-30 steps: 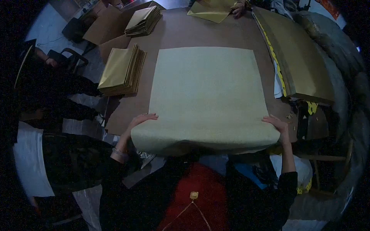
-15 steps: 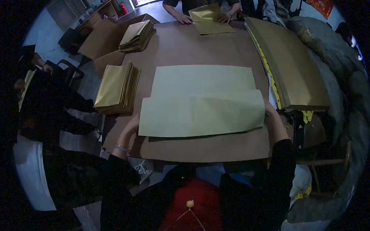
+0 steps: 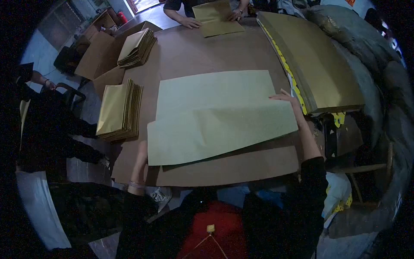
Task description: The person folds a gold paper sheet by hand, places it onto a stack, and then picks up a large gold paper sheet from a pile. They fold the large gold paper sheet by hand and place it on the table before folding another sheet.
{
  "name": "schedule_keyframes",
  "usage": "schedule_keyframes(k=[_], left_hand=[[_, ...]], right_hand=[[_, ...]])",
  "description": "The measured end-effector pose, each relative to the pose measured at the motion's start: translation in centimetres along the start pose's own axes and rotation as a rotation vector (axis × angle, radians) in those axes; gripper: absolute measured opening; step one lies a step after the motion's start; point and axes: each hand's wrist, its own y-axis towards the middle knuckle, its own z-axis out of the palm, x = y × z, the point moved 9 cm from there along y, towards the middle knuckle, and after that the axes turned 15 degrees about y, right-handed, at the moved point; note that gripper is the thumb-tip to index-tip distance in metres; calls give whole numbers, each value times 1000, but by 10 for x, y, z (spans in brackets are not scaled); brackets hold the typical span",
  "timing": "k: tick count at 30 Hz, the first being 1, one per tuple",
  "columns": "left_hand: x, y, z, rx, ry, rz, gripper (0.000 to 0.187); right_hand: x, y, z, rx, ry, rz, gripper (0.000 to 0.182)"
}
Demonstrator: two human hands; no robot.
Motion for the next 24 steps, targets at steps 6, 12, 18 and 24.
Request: schedule_keyframes(k=[6,12,18,24], left_hand=[[-63,-29,-25,-151,178,37,33],[-38,-7,-9,-60,273,-3,33],[-46,-12,-18,-113,557,-125,37],[-121,-37,-62,-612,584,126,27]], right_hand=[[-109,12,-47,-669,802,387,35],[-99,86,-2,-459,593,438,26],[-92,111,19,-352,517,506,29],[-49,96,22,-419,585,378,43]])
